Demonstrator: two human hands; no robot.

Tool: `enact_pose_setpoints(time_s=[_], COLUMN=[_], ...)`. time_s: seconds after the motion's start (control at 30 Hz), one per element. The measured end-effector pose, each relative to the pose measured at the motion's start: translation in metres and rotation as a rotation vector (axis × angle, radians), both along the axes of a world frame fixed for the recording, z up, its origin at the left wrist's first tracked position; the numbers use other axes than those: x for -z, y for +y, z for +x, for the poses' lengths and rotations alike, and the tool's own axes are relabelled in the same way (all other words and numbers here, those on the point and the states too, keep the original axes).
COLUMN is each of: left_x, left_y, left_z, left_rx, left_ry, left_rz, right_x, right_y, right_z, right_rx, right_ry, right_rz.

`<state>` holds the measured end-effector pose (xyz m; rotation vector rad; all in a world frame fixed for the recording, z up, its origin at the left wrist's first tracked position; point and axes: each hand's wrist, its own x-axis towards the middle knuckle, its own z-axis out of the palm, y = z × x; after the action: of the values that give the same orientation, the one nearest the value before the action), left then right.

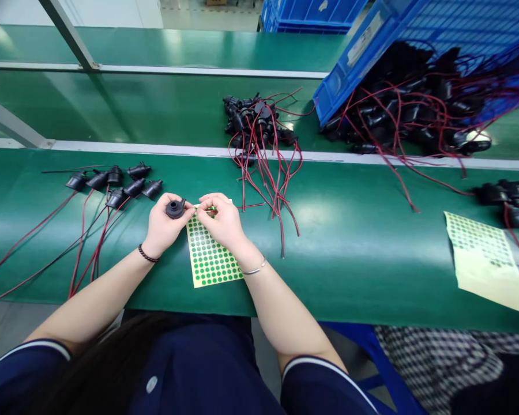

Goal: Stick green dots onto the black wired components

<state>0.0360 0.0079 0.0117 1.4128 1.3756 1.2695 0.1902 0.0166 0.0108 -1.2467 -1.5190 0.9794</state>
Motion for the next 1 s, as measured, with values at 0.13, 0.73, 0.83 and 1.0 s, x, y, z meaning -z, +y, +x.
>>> enact_pose_setpoints(time_s=[0.13, 0.73, 0.83, 1.0], left_x=[0.005, 0.023, 0.022, 0.022], left_y=[0.000, 0.002, 0.001, 0.001], left_z=[0.000, -0.003, -0.003, -0.003], left_rx=[0.000, 0.117, 0.129, 0.130], left_ry=[0.015, 0.169, 0.173, 0.191], left_rz=[0.083, 0.310, 0.322, 0.320], right_x=[-0.004, -0.017, -0.017, -0.017], right_y=[0.000, -0.013, -0.013, -0.012], right_z=[0.001, -0.009, -0.010, -0.009], right_rx=[0.002, -0.138, -0.134, -0.136], right_ry=[0.130, 0.554, 0.566, 0.555], right_rz=[-0.091, -0.406, -0.413, -0.420])
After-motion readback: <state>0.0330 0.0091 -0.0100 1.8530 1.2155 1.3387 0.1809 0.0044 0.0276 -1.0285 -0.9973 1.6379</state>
